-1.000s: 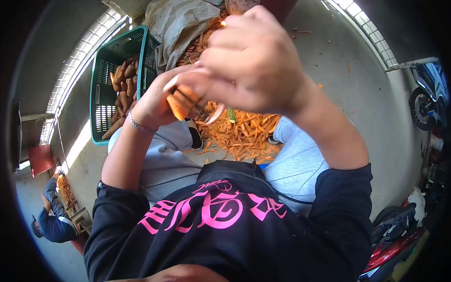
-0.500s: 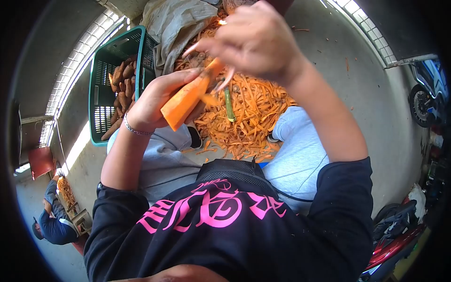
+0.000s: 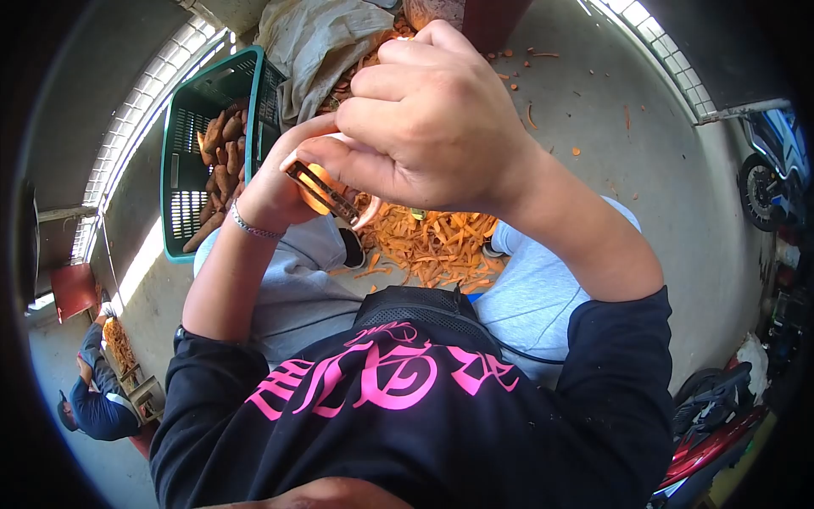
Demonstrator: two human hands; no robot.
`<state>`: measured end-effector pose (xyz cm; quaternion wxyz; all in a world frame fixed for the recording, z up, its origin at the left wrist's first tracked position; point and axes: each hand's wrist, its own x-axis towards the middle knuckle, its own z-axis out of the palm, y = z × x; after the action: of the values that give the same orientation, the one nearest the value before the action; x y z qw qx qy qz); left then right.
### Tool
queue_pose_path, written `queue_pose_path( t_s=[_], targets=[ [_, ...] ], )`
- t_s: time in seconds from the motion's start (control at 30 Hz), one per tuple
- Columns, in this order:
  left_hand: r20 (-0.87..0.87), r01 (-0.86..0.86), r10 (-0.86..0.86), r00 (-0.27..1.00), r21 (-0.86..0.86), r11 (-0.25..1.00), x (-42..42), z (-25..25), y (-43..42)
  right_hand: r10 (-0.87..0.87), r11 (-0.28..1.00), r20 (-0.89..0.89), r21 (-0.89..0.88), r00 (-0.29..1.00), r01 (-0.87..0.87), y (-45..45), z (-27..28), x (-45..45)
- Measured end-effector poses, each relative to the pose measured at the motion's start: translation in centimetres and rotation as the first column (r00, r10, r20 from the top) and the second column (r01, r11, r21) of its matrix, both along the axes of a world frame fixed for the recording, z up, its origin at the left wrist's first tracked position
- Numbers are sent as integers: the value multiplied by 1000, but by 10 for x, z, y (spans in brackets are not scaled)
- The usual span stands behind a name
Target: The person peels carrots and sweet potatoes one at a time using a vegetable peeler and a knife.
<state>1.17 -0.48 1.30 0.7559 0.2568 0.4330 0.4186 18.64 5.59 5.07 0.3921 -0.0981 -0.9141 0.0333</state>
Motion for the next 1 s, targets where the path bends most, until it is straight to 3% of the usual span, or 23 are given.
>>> queue_pose_path(
  t_s=[0.17, 0.27, 0.33, 0.43, 0.5, 0.53, 0.67, 0.73, 0.87, 0.97, 1.0],
  targets=[
    [-31, 46, -44, 999, 70, 996, -6, -8, -3, -34, 999, 46, -14, 998, 34, -2, -5, -3],
    [-25, 18, -19, 1000, -42, 999, -5, -11, -3, -46, 999, 119, -6, 992, 47, 3, -7, 0],
    [4, 98, -98, 995, -113, 989, -2, 1, -4, -19, 1000, 123, 22, 992, 16, 25, -16, 6],
    [57, 211, -206, 977, -107, 972, -4, 4, -3, -152, 987, 194, 82, 969, 139, 65, -22, 28],
    [93, 229, -217, 972, -154, 961, -5, 16, -3, -301, 950, 194, -21, 934, 310, 83, -27, 40],
    [114, 271, -262, 958, -68, 960, -8, 10, -3, -373, 917, 199, -70, 906, 393, 87, -27, 43],
    [89, 201, -196, 977, -57, 978, -7, 11, 1, -281, 903, 30, -330, 959, 275, 72, -15, 37],
    [35, 118, -115, 993, -125, 985, -3, 17, 0, -230, 939, 45, -254, 972, 234, 57, -6, 32],
    [318, 289, -302, 899, 89, 953, -23, -14, 10, -95, 993, 0, -75, 995, 95, 33, -4, 19],
    [217, 72, -57, 974, -63, 995, -7, 4, 2, -54, 998, -3, -30, 999, 53, 11, -3, 10],
    [185, 66, -62, 981, -14, 998, -8, -2, 4, -35, 999, -8, -34, 999, 35, 5, -1, 6]
  ],
)
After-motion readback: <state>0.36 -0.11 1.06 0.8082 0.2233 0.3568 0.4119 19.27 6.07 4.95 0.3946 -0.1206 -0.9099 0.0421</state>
